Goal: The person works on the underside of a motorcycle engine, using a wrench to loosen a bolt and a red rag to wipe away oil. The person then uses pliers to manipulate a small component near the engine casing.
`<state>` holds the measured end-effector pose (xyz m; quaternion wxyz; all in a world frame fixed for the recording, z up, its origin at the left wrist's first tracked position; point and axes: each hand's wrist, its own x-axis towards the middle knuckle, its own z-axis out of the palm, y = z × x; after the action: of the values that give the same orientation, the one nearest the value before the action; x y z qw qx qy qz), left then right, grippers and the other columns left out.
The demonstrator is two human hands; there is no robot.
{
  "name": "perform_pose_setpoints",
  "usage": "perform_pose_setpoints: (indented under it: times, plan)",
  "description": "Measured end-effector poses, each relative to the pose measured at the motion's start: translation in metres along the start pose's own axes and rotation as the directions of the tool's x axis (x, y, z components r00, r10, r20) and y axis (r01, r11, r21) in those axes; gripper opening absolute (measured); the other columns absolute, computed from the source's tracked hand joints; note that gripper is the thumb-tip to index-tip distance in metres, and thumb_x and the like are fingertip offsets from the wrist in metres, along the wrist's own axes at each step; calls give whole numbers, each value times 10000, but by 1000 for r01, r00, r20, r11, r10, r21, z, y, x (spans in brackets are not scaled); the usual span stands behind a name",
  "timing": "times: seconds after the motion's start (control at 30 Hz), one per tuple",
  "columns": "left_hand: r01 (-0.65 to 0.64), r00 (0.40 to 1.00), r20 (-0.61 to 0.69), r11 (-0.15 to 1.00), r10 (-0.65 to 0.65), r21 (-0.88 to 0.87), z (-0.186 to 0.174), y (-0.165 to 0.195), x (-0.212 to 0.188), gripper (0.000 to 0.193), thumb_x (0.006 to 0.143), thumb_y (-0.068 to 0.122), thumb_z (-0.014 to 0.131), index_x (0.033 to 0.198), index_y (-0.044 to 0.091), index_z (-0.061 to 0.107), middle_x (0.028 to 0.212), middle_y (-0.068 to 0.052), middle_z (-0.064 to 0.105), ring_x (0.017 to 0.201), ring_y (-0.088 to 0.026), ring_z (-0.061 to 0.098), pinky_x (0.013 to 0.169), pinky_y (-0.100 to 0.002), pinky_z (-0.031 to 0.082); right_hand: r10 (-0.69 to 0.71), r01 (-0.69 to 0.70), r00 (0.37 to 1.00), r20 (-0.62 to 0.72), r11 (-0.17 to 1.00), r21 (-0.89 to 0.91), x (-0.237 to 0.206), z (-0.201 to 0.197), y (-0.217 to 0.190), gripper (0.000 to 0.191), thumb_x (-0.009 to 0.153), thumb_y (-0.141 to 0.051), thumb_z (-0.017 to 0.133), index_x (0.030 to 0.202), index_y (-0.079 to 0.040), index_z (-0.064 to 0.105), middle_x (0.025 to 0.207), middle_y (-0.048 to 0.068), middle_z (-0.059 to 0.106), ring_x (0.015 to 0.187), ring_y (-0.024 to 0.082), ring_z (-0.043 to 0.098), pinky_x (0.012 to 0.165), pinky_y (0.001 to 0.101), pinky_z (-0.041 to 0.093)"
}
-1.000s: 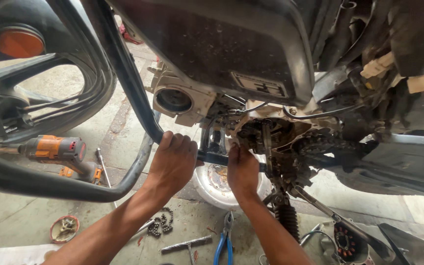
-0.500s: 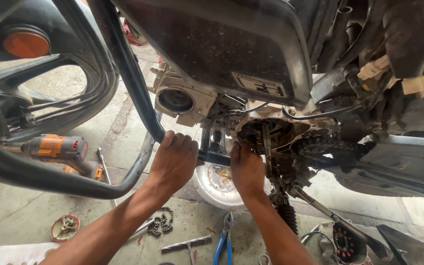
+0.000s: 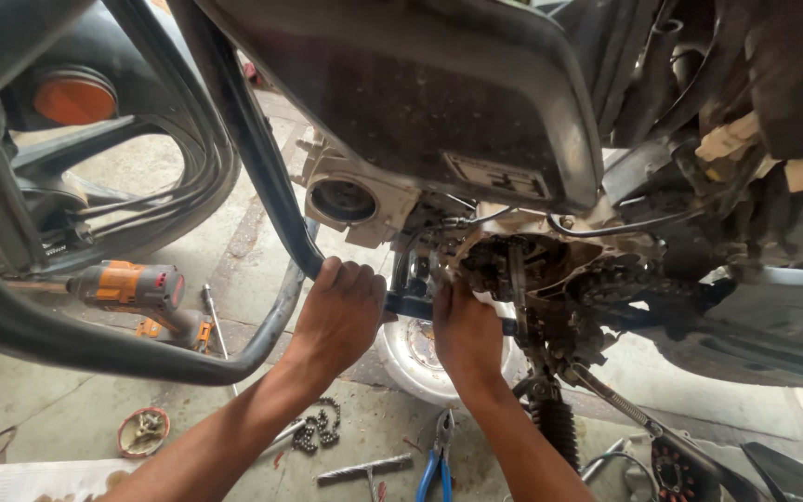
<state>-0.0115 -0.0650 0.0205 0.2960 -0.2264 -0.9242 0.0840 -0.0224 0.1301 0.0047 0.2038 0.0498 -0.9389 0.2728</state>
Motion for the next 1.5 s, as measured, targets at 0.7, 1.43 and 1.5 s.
perform_pose_setpoints:
  times: [0.7, 1.43, 1.5]
  plan:
    - [12, 999, -34, 997, -15, -77, 4, 1, 0, 380, 859, 473, 690, 872, 99, 628, 820, -27, 568, 919, -216, 556, 984, -398, 345, 135, -131, 988, 70, 990, -52, 2, -18, 6, 271, 1017, -253, 504, 1044, -34, 662, 680, 268, 683, 619, 442, 699, 543, 527, 565]
    - [0, 1000, -10, 1000, -1, -30, 2, 1, 0, 376, 880, 454, 655, 885, 78, 638, 833, -57, 578, 907, -238, 571, 981, -415, 351, 87, -86, 995, 41, 996, -11, -1, -22, 15, 342, 980, -196, 518, 1273, -76, 647, 744, 287, 700, 659, 472, 689, 581, 551, 569]
    - [5, 1000, -18, 999, -5, -33, 3, 1, 0, 373, 878, 453, 658, 883, 81, 638, 837, -54, 580, 912, -236, 571, 984, -415, 350, 97, -97, 994, 49, 995, 8, 4, -17, 8, 343, 982, -202, 517, 1276, -81, 645, 748, 278, 709, 665, 469, 692, 593, 555, 565]
